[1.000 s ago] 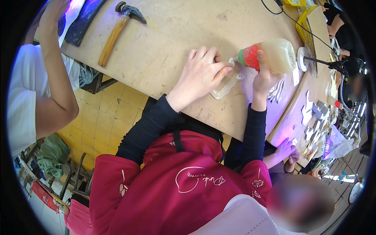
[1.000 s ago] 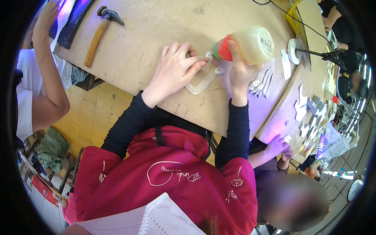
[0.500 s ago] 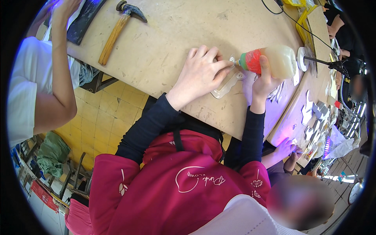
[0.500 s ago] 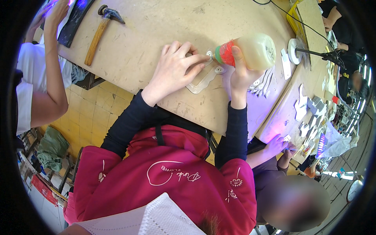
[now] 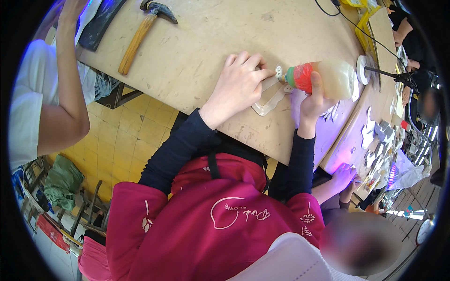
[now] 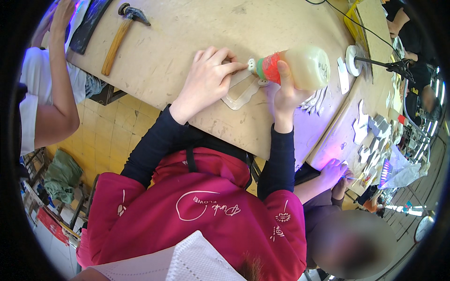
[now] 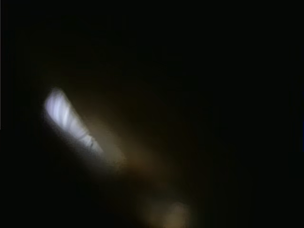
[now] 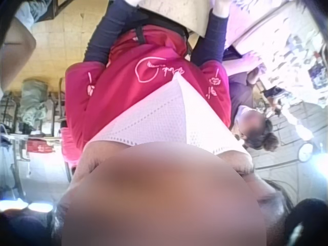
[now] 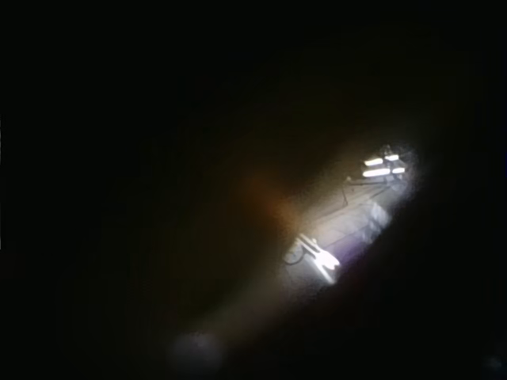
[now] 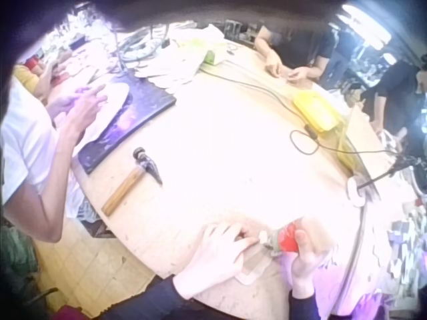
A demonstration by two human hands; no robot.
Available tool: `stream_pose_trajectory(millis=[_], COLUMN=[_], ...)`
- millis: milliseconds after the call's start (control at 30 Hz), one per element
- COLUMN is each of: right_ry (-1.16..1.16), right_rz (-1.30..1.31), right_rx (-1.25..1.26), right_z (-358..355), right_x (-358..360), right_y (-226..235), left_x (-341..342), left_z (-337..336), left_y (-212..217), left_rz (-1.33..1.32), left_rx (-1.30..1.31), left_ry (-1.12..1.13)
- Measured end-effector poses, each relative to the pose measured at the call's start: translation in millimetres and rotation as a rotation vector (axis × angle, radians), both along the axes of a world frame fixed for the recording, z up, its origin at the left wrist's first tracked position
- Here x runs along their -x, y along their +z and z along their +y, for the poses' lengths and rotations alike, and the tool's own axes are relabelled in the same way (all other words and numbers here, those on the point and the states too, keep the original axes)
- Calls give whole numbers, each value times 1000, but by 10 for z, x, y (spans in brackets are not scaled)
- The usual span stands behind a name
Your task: The person applies glue from a squeeze bottle onto small white plastic parts on a workbench. They handle each part individually, apply glue along edges, and place the parts back on the table. Other workers are visible nearby performing similar tasks.
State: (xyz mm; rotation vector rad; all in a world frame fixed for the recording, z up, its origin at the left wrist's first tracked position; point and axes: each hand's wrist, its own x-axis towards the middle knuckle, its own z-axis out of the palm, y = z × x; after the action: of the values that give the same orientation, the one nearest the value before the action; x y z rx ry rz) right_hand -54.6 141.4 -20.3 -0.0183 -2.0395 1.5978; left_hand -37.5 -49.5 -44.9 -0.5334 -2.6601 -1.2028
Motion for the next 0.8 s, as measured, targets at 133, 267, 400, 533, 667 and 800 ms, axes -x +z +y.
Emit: stream_pose_trajectory(millis=[133,267,400,533,667,800], right_ry=[37,40,-64,-54,-72,-57], right_rz=[-19,-86,-85,-86,-29,3], right_rx=[-34,345,367,181,50,55], right_z=[0,-4,54,94,44,8], right_x=[-42,-57,-10,-9,-36,-69], right_y=[-18,-21,-6,-27,-76,-70], left_x=[-2,0,-2,-1,-1,1], left_z=[-4,-8,-4,-2,-4,-6], left_y=[10,11,10,10,9,11], left_rz=[-13,-17,-13,-11,-11,-8], left_rx=[-5,-12,-33,-25,-14,-15], left_ry=[-3,-4,-3,-3,-4,0])
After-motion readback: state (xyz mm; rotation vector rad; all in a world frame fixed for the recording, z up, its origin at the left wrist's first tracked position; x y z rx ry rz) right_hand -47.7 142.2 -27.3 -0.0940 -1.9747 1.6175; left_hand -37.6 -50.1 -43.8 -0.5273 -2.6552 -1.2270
